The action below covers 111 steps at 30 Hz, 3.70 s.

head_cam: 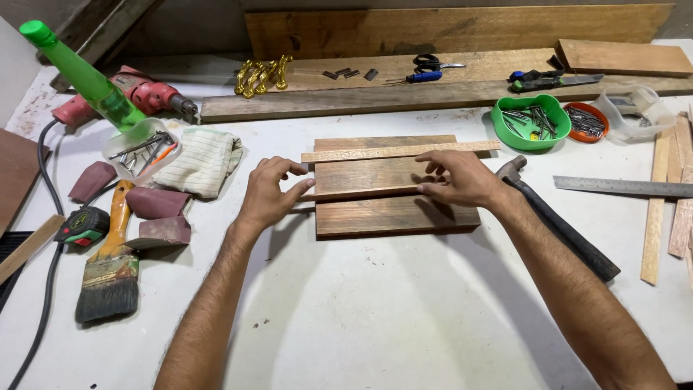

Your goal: The person assembles a small wooden lattice frame on a workbench. They pick thin wood strips from a pile, position them across a wooden base board, hold a strip upright against the base, and hammer nails to fasten the strips, repeating the positioning and nailing for additional strips.

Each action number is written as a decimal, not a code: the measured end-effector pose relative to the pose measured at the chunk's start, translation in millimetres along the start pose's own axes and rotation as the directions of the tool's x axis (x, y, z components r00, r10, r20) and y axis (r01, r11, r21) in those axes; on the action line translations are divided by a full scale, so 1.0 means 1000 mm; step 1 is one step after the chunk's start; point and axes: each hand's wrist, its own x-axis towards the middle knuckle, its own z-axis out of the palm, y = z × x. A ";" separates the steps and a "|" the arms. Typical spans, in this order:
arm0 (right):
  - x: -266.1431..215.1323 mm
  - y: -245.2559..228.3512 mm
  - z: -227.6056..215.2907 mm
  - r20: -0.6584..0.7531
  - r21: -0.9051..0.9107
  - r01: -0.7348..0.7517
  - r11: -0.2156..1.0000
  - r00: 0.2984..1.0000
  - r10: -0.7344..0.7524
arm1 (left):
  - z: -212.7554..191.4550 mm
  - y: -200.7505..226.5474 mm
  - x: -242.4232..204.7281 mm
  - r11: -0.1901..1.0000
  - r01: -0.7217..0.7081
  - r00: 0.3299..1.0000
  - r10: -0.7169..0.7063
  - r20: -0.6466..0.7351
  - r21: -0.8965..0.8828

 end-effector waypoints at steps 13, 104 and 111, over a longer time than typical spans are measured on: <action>0.103 0.004 0.038 -0.089 -0.268 0.021 0.963 0.995 -0.046 | 0.003 -0.036 0.059 0.955 0.265 0.956 -0.242 0.166 -0.131; -0.176 0.160 -0.047 -0.268 -0.024 -0.544 0.839 0.812 0.519 | 0.170 0.281 0.127 0.915 -0.400 0.868 0.399 0.296 -0.058; -0.219 0.226 -0.041 -0.390 0.026 -0.563 0.826 0.755 0.528 | 0.254 0.356 0.150 0.880 -0.462 0.770 0.461 0.441 -0.111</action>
